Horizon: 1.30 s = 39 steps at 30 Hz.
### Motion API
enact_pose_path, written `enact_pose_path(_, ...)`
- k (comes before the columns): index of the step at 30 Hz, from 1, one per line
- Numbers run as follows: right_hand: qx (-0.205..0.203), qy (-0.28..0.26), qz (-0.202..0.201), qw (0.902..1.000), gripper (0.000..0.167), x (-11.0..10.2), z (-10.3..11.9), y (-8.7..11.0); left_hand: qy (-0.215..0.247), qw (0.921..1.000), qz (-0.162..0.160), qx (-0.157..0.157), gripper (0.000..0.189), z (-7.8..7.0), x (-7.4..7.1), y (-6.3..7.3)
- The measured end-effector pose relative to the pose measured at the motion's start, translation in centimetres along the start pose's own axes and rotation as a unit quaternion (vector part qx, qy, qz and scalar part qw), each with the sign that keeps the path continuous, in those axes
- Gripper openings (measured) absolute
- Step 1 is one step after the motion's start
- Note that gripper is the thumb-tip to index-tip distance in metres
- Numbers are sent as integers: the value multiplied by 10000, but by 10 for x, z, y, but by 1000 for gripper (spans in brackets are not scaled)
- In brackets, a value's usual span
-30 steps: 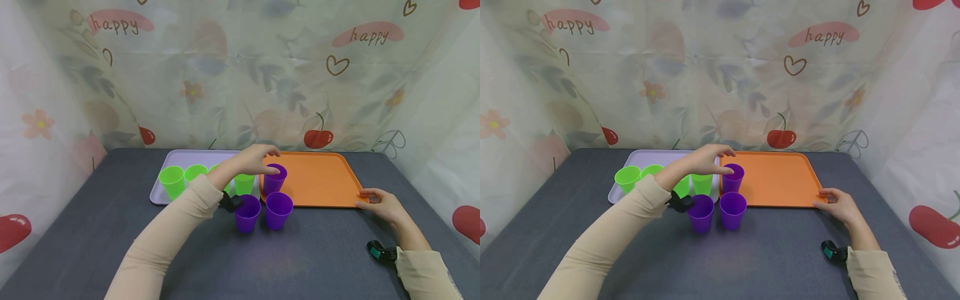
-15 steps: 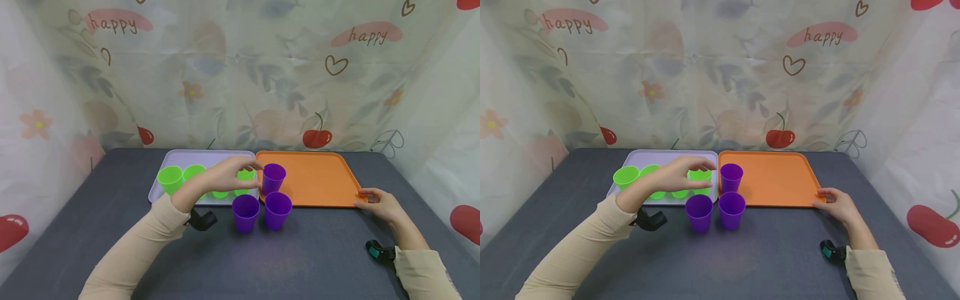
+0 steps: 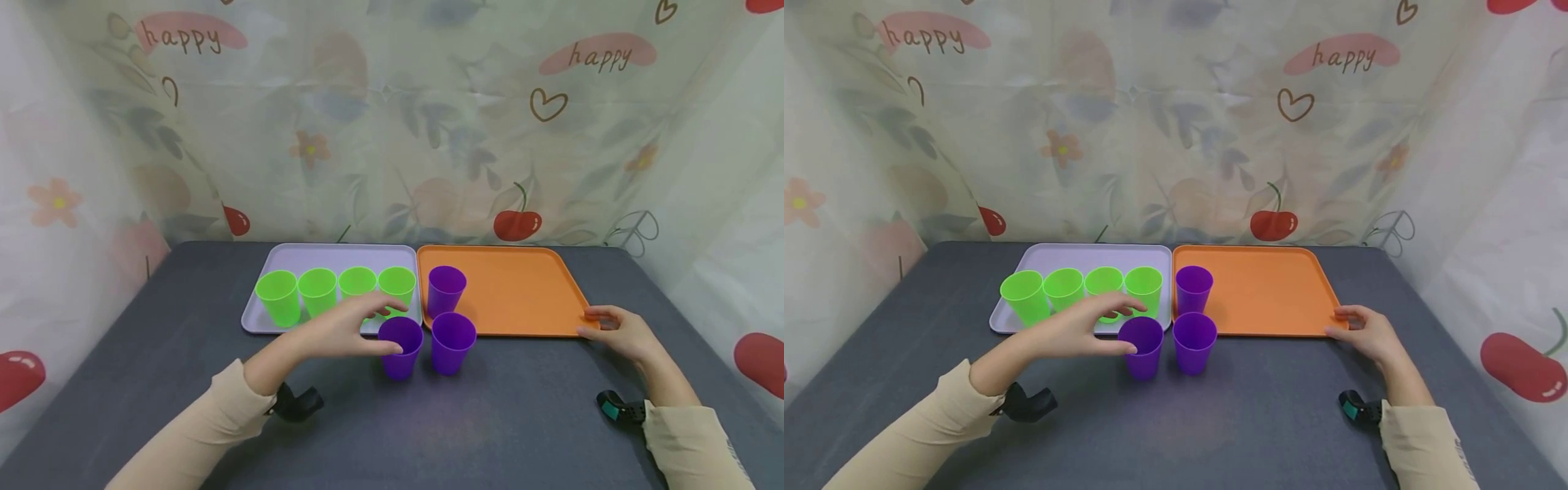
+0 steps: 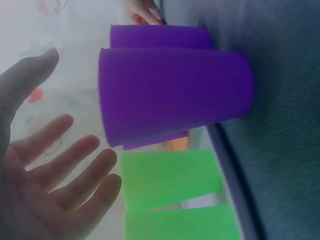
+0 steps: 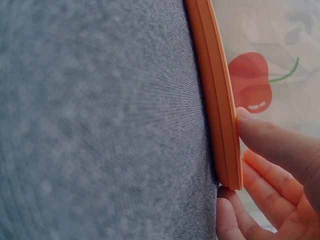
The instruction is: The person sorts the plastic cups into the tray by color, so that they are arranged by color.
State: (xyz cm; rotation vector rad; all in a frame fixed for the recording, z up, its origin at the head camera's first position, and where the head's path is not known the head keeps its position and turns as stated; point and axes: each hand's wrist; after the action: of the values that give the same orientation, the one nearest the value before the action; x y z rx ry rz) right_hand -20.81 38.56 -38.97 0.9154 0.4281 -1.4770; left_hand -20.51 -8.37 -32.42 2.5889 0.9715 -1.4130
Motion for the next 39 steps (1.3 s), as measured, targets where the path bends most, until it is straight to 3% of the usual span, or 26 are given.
enact_pose_path(9, 4, 17, 24, 10000, 69, -1, 2, 0, 324, 9989, -340, -54, 61, 5, 16, 14)
enact_pose_path(17, -13, 21, 2, 10000, 69, -1, 2, 1, 330, 9971, -675, -67, 63, 10, 25, 16)
enact_pose_path(24, 12, 36, -11, 10000, 69, 0, 1, 1, 305, 9966, -759, 19, 63, 13, 30, 14)
enact_pose_path(39, 47, 42, -21, 10000, 70, 1, -1, 0, 516, 9953, -792, -196, 64, 16, 32, 10)
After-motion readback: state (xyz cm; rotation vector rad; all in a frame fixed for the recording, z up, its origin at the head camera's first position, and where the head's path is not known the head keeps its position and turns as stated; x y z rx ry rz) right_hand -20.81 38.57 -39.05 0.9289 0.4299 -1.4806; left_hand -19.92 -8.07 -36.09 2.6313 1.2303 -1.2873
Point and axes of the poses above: each hand's wrist, its own y-axis away from the middle knuckle, its own x-axis out of the palm, z = x × y, and after that the axes turned 10 degrees about x, right-handed
